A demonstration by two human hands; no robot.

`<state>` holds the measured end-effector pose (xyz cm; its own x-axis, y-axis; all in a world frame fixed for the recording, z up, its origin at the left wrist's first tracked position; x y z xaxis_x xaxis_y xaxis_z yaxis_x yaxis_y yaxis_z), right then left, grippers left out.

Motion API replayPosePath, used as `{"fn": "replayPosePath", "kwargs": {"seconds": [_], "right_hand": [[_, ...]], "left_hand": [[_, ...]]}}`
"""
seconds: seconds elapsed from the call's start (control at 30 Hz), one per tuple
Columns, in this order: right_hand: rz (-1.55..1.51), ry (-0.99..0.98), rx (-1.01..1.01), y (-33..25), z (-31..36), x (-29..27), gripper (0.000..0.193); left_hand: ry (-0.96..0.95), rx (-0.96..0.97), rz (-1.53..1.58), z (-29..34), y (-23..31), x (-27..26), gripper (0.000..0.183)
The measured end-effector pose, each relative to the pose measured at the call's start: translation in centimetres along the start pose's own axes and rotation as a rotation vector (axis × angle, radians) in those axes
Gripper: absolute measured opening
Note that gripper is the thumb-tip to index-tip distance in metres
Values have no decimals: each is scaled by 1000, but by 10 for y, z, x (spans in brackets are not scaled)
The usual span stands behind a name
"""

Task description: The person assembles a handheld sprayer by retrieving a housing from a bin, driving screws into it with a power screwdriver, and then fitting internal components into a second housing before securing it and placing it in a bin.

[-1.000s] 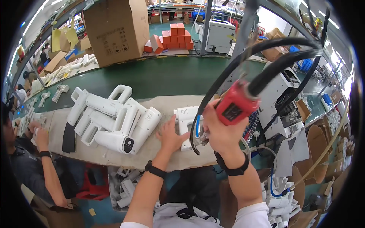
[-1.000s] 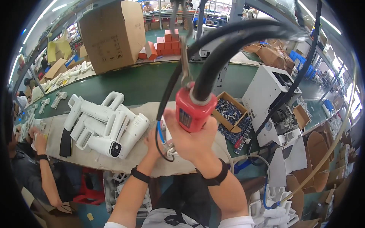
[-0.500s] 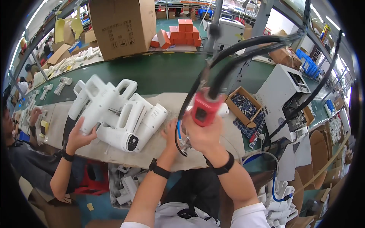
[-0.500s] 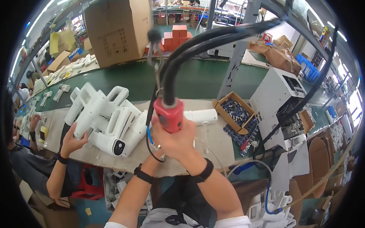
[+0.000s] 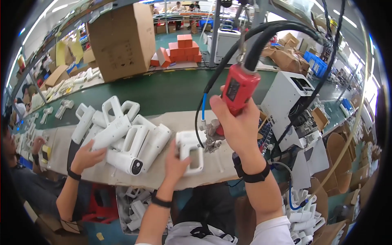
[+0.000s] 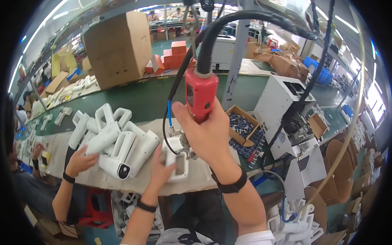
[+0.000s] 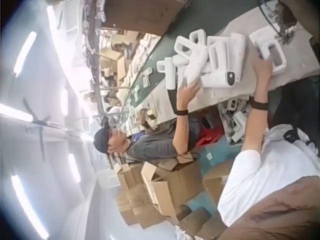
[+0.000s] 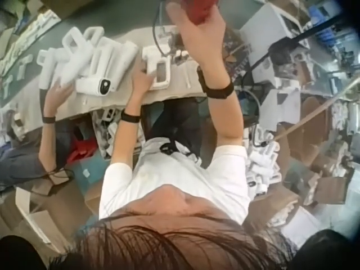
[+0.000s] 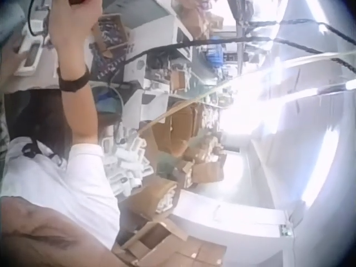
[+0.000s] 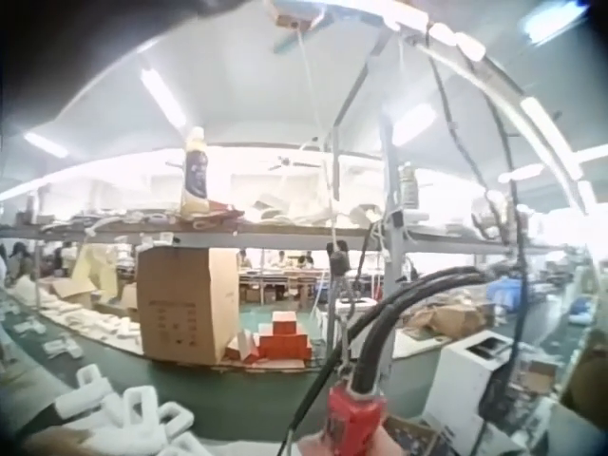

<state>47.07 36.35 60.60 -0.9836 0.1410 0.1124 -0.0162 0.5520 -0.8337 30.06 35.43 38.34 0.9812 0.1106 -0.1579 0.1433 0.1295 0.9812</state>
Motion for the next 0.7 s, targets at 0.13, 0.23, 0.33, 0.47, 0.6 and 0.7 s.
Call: {"fn": "replayPosePath", "kwargs": {"seconds": [0.13, 0.23, 0.33, 0.47, 0.6, 0.7], "right_hand": [[449, 127, -367, 10, 61, -59, 43], [734, -50, -303, 27, 135, -91, 52], [677, -369, 221, 48, 191, -98, 61], [68, -445, 698, 31, 230, -141, 54], [-88, -148, 827, 1, 289, -222, 56], [-88, 342, 750, -29, 363, -316, 68]], "left_hand": [[118, 95, -90, 74, -15, -57, 86], [1, 63, 42, 129, 11, -96, 85], [-147, 128, -107, 146, 28, -108, 74], [-382, 229, 38, 148, 47, -70, 77], [-943, 324, 143, 147, 46, -40, 78], [-892, 511, 97, 140, 53, -28, 72]]}}
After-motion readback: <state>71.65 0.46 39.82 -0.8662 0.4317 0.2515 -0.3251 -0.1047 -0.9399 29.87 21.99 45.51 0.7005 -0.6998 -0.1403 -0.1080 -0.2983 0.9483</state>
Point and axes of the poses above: each hand's wrist, its own z-axis away from the middle knuckle, its own x-axis out of the palm, y = z × x, the point moved 3 cm from there along -z, towards the middle knuckle, and after that the axes turned 6 degrees about -x, right-handed, at the moved point
